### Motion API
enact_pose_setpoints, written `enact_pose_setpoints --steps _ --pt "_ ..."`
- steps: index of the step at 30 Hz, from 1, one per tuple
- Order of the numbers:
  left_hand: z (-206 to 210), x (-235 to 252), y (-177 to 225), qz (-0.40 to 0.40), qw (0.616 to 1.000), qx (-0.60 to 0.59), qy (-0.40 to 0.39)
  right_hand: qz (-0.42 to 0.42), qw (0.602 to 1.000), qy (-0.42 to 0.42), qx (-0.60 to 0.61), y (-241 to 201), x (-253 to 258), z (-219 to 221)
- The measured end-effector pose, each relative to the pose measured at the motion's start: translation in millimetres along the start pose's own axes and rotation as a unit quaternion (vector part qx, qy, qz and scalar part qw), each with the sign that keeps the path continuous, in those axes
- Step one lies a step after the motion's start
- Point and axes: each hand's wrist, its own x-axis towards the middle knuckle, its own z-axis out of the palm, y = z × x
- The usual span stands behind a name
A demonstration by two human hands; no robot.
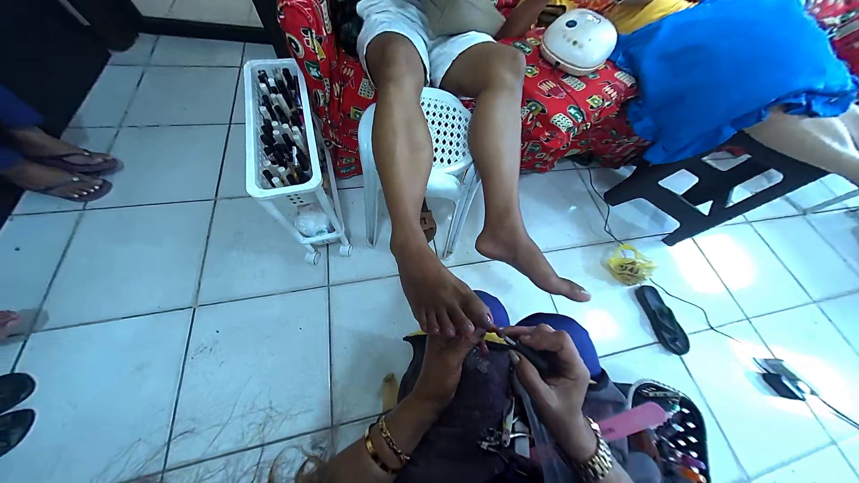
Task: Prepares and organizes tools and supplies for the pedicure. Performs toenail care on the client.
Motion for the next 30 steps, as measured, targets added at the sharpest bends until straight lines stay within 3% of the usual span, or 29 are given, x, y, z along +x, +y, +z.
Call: enact_pose_setpoints --steps 11,19,30 --pt "4 -1 -2 0.014 1.0 0.005 0.02 -0.049 0.997 -0.011 -0.058 6 1 3" --pt "4 -1 -2 0.012 1.0 0.003 0.017 -0.02 0.999 -0.01 -0.026 0 5 0" --pt "6 -4 2 0.012 0.999 0.024 0.023 -0.075 0.989 -0.024 -0.122 1 11 5"
